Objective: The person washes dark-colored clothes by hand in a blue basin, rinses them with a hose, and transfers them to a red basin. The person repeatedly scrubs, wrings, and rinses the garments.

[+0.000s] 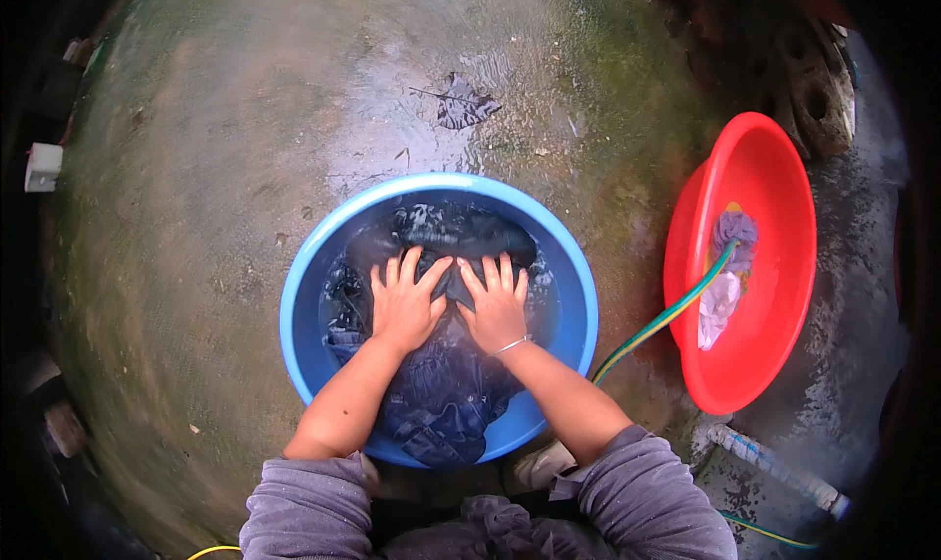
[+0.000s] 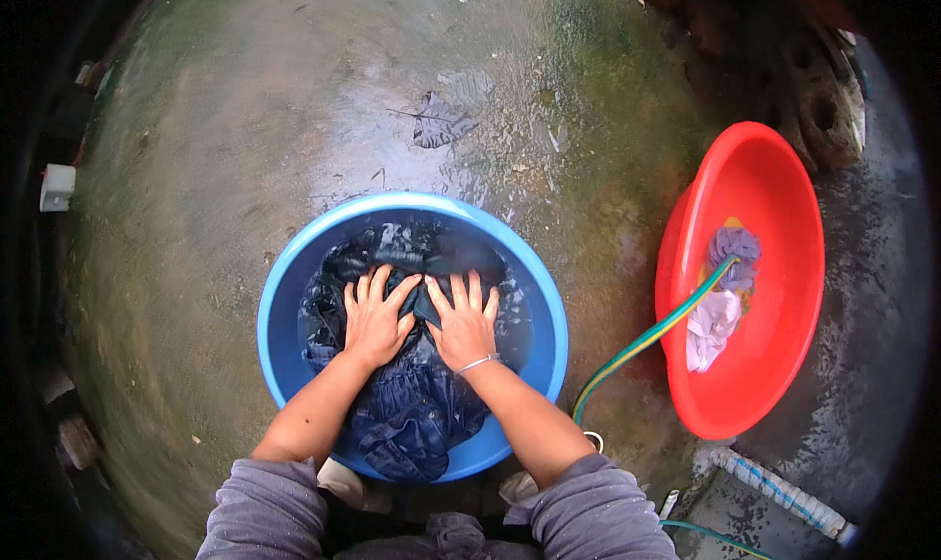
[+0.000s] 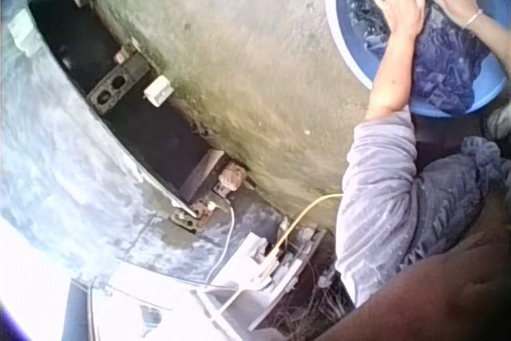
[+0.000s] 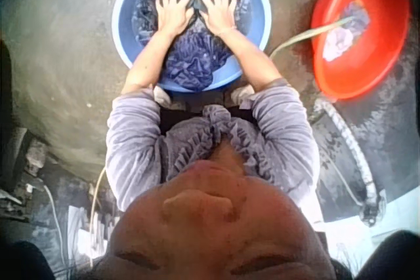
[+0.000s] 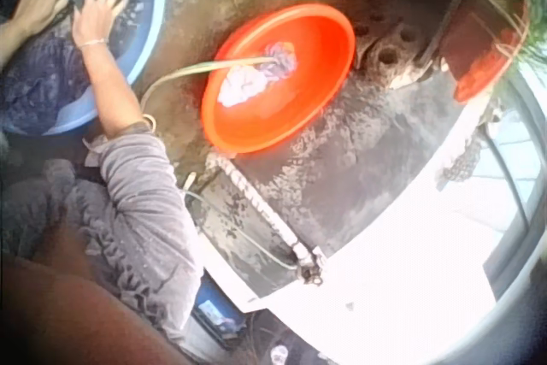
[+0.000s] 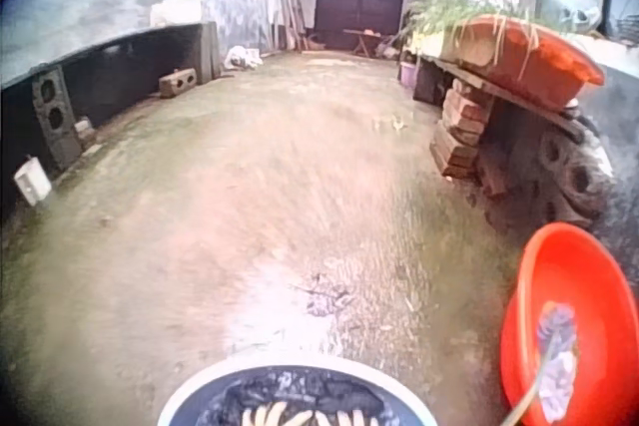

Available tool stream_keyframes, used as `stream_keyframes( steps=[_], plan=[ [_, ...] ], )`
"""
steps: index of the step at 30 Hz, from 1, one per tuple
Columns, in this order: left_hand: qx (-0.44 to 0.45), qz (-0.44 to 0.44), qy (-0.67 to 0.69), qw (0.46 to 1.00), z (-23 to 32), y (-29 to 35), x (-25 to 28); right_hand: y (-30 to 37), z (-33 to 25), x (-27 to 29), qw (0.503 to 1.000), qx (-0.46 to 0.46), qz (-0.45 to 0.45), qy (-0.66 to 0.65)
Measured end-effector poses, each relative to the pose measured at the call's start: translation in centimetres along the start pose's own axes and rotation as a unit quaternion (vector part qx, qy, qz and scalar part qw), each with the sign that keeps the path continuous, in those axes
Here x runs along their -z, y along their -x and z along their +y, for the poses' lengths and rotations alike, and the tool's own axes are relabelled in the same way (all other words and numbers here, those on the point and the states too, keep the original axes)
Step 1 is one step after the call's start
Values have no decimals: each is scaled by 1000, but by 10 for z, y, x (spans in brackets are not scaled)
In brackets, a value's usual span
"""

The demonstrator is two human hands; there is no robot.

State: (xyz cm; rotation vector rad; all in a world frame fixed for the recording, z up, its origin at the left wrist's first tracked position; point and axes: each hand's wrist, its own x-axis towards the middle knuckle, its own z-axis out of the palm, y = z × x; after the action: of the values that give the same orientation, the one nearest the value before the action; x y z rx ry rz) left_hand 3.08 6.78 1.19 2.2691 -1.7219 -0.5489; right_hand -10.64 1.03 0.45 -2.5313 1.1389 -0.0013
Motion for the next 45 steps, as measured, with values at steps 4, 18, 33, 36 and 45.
stream_keyframes(
  steps=[4, 18, 33, 36, 45],
  plan=[
    [48, -55, -8, 997, -2, -12, -15, -5, 8, -9, 997, -35, -59, -41],
    [95, 27, 237, 966, -28, -19, 53, -14, 51, 67, 949, -130, 159, -238],
    [-289, 184, 356, 869, 83, 57, 228, 43, -124, 256, 500, 45, -30, -864],
    [-71, 103, 543, 830, 60, 49, 152, 68, -121, 195, 381, -60, -24, -922],
    [-297, 51, 286, 910, 121, 103, 146, 74, -67, 92, 88, -99, -172, -976]
  ],
)
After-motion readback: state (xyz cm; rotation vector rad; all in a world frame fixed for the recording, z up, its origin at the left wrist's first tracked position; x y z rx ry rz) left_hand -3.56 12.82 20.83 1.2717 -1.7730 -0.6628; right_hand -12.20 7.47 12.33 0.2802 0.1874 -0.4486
